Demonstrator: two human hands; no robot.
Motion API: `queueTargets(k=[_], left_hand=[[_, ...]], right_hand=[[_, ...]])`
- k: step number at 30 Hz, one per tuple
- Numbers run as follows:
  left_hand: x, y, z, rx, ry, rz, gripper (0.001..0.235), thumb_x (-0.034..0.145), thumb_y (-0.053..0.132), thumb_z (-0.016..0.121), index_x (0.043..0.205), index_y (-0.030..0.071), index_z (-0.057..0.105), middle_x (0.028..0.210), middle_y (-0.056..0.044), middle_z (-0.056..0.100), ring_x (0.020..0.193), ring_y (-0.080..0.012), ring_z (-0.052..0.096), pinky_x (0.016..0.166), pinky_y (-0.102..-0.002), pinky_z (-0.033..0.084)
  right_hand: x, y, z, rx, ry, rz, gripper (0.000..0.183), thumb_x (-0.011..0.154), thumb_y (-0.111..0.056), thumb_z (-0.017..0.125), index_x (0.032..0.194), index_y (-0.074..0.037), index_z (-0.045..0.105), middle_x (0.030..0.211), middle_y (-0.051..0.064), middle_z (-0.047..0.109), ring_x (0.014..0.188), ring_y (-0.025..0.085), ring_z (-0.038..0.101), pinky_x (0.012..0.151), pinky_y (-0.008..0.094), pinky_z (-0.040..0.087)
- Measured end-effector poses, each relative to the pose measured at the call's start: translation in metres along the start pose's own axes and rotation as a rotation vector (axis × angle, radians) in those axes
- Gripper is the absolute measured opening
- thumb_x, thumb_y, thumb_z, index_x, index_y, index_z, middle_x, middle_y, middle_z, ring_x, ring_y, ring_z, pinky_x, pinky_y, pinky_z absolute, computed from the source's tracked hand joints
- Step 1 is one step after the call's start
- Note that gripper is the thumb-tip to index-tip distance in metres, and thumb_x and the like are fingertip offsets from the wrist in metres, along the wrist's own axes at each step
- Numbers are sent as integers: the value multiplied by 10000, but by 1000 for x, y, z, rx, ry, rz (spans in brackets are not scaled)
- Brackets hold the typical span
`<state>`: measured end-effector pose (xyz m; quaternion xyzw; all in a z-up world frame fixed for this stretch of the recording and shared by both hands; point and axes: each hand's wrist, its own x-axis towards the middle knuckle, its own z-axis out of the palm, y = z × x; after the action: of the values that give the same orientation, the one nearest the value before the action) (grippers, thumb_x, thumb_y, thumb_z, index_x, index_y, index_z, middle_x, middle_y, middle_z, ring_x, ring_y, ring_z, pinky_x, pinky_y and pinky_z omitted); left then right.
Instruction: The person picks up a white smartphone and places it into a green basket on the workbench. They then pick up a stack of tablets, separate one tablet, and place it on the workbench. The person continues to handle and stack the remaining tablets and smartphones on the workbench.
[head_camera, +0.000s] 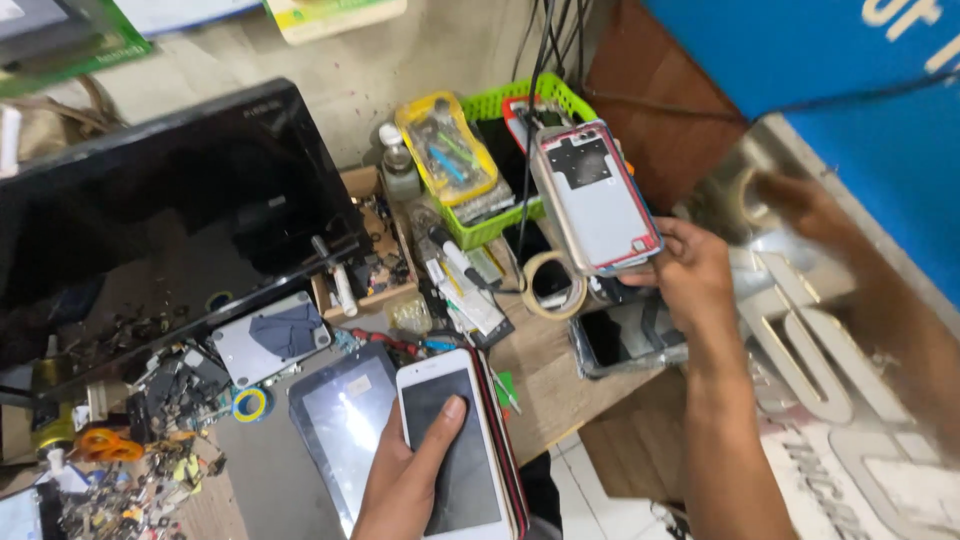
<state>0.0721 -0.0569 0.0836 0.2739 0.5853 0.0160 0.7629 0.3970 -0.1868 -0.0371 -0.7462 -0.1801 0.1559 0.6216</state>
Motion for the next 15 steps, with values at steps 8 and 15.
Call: queueTargets(k=[8,15], left_hand=[[6,-20,-16,-91,-4,140,453,883,201,683,1320,84,657,1004,-193,722,800,-290,650,706,-444,553],[-13,-29,-20,-55,-18,148,476,889,204,653,1350,83,644,1055,-187,723,848,-296,655,738,-457,557]], right_hand=[[-135,10,-27,-237,74,75,663,655,201,392,1209,12,703,1088,114,736,904,223,699,623,354,652],[-197,21,0,-172,111,233,626,711,177,419,1237,-6,705,1133,104,745,893,236,705,615,381,649]])
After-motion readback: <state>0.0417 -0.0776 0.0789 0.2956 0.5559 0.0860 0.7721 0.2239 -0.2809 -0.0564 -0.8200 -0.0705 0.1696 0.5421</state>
